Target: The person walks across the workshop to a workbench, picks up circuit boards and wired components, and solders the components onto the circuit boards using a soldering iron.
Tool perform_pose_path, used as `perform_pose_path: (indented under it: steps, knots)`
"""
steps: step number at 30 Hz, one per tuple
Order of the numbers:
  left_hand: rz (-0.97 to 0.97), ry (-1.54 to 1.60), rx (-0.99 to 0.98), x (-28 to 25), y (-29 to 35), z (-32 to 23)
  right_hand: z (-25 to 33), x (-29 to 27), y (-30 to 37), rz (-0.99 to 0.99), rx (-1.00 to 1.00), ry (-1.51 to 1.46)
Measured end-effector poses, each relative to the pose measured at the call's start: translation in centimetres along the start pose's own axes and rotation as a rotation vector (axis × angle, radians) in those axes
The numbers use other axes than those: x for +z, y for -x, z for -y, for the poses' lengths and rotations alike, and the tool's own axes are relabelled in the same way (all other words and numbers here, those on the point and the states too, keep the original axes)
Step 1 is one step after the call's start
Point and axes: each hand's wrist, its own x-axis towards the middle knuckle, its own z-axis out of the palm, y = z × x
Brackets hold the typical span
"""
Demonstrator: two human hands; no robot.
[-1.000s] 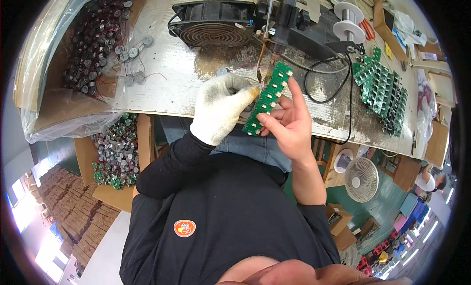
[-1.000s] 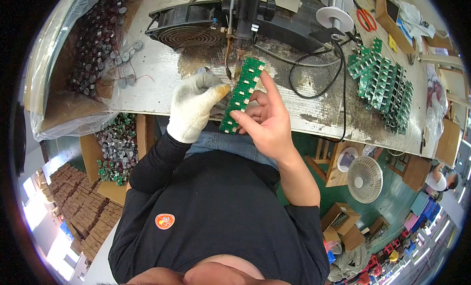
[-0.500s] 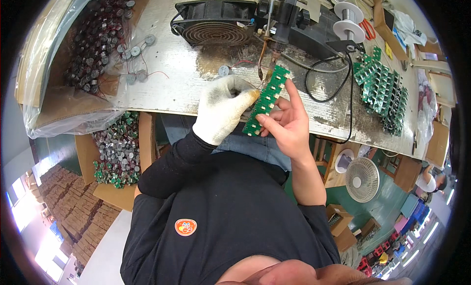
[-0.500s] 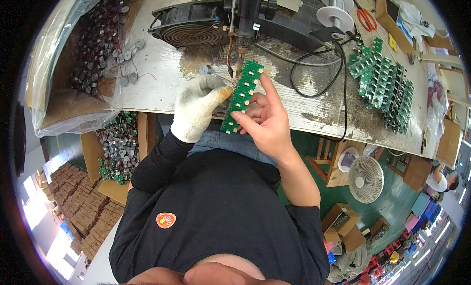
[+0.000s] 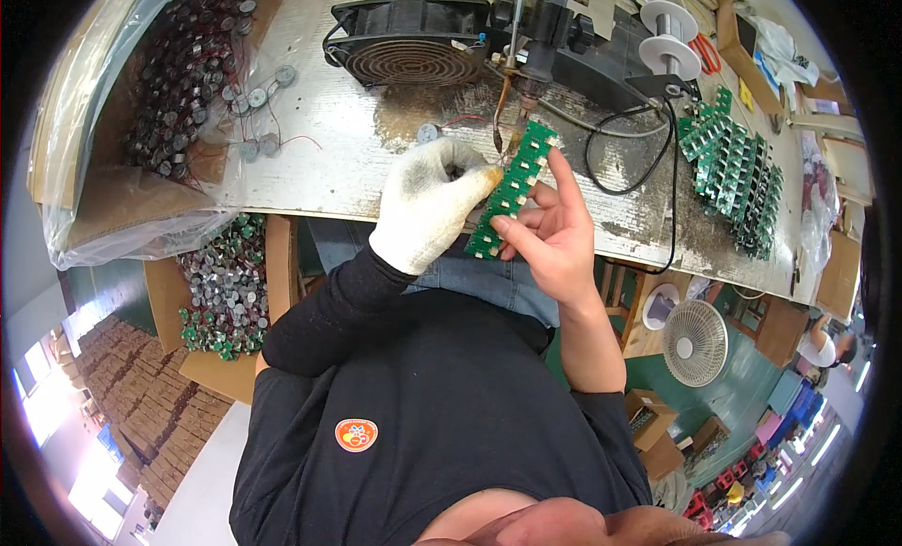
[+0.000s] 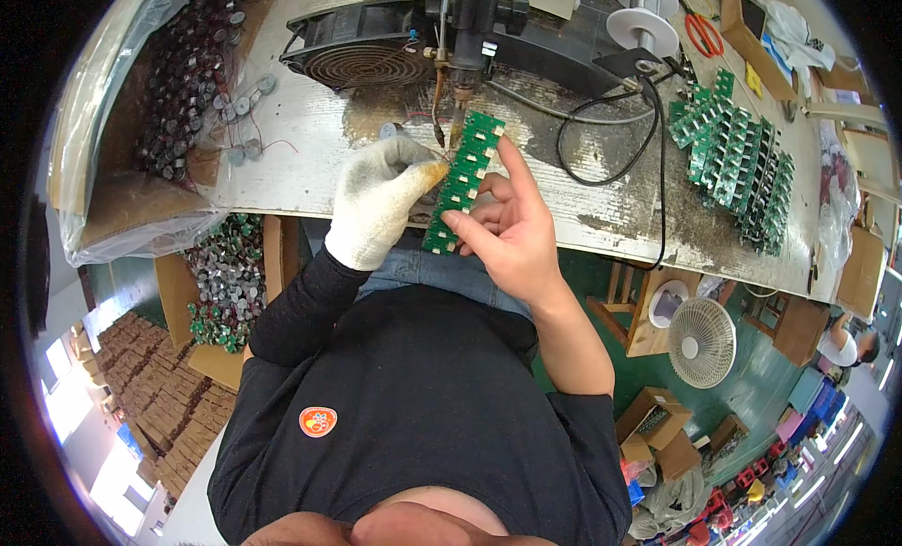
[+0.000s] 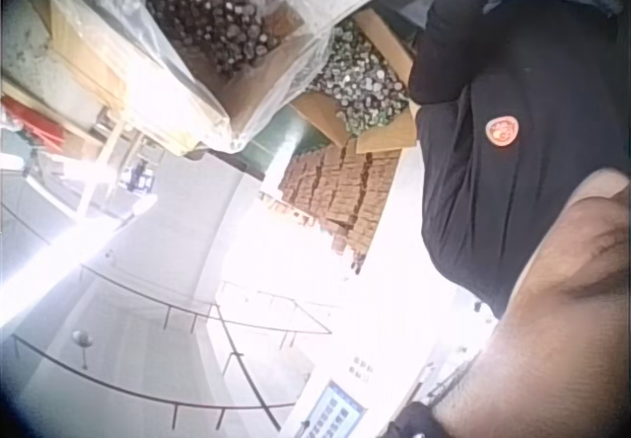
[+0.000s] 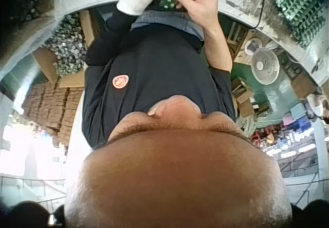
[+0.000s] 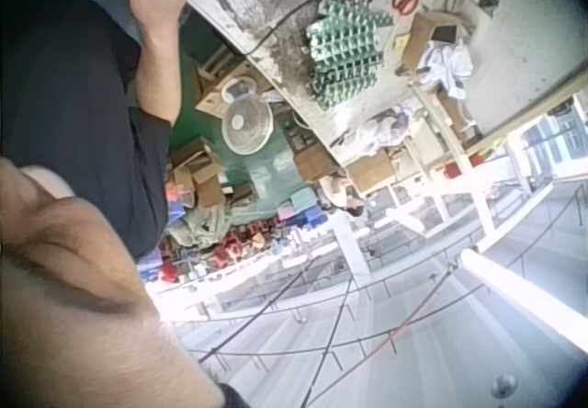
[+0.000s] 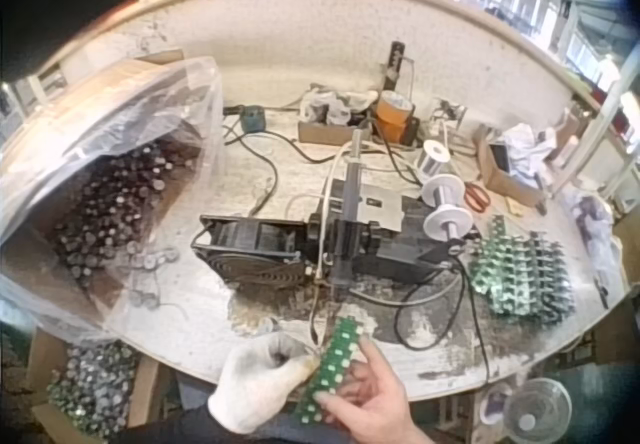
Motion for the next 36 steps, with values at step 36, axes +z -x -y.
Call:
perform_pose_path:
  steps: [36]
  knots:
    - [-0.638,-1.373,0.6,-15.7,-0.3,-4.6,-0.2,-0.4,-0.9,-0.102,-0.001,-0.045]
